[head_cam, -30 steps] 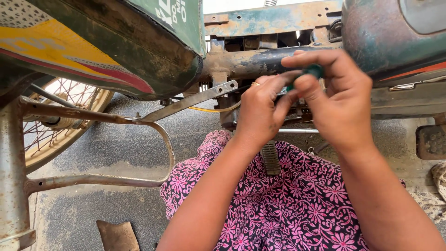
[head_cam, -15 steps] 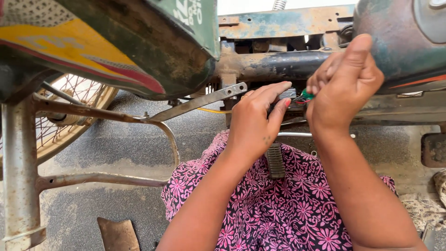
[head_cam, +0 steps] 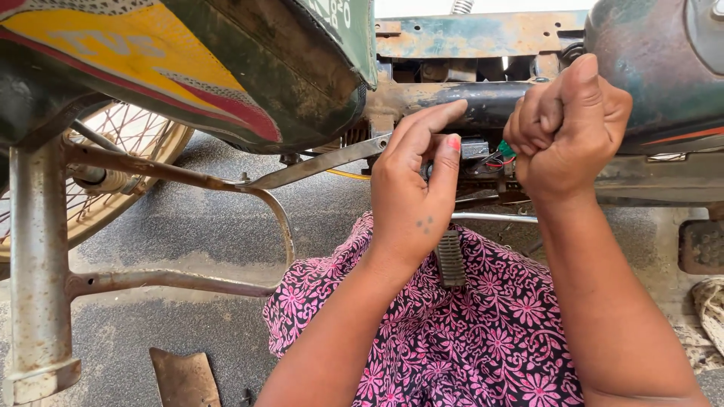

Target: The person uses a screwdriver to loosen and tighten screws on a small black component attached to the motorcycle frame. They manipulate wires and adjust the component's position while seated on the ground.

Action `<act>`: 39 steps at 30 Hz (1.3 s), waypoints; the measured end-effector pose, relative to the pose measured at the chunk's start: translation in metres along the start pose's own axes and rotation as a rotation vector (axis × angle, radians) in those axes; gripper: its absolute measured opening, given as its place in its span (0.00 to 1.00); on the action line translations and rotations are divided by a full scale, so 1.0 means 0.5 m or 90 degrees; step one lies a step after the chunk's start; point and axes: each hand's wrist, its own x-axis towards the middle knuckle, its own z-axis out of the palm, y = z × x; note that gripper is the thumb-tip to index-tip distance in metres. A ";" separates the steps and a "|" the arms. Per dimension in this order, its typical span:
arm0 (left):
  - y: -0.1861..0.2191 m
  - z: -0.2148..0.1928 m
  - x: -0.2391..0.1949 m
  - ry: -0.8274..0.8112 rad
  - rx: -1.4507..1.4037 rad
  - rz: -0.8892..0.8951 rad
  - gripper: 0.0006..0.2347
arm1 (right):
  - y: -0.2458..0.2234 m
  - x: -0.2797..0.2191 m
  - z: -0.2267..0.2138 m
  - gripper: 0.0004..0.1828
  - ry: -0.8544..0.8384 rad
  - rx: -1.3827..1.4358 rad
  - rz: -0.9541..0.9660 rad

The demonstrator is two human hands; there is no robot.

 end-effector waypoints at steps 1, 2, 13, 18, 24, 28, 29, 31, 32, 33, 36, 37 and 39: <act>0.000 0.000 -0.001 0.000 -0.001 0.000 0.11 | -0.003 0.000 0.002 0.36 0.000 0.000 0.000; -0.001 -0.001 -0.001 0.003 -0.019 -0.004 0.11 | -0.006 0.000 0.005 0.36 -0.054 0.005 -0.002; -0.019 0.002 0.002 0.006 0.040 -0.028 0.12 | 0.054 0.037 -0.099 0.34 0.061 0.017 0.029; -0.047 0.009 0.008 0.009 0.081 0.084 0.10 | 0.042 0.001 -0.098 0.33 0.205 -0.044 -0.042; -0.021 -0.010 0.012 -0.009 0.070 0.039 0.12 | 0.001 -0.019 -0.031 0.28 0.039 -0.227 -0.040; -0.024 -0.023 0.009 -0.004 0.073 0.026 0.12 | -0.002 -0.033 -0.010 0.31 0.035 -0.153 -0.047; -0.027 -0.027 0.007 0.006 0.064 0.044 0.12 | -0.004 -0.030 0.005 0.32 0.093 -0.107 -0.017; -0.024 -0.034 0.004 0.019 0.057 0.059 0.12 | 0.000 -0.023 0.026 0.34 0.146 -0.058 0.019; -0.018 -0.037 0.002 0.016 0.047 0.051 0.11 | 0.004 -0.021 0.031 0.35 0.165 -0.065 -0.005; -0.012 -0.040 0.000 0.013 0.038 0.043 0.11 | 0.008 -0.018 0.037 0.35 0.184 -0.072 -0.030; 0.002 -0.040 -0.003 0.006 0.026 0.027 0.11 | 0.013 -0.014 0.025 0.35 0.197 -0.020 -0.027; 0.004 -0.042 -0.002 0.008 0.027 0.028 0.11 | 0.013 -0.013 0.028 0.35 0.195 -0.019 -0.028; 0.010 -0.044 -0.002 -0.011 0.016 0.066 0.09 | 0.012 -0.017 0.031 0.35 0.142 -0.057 -0.044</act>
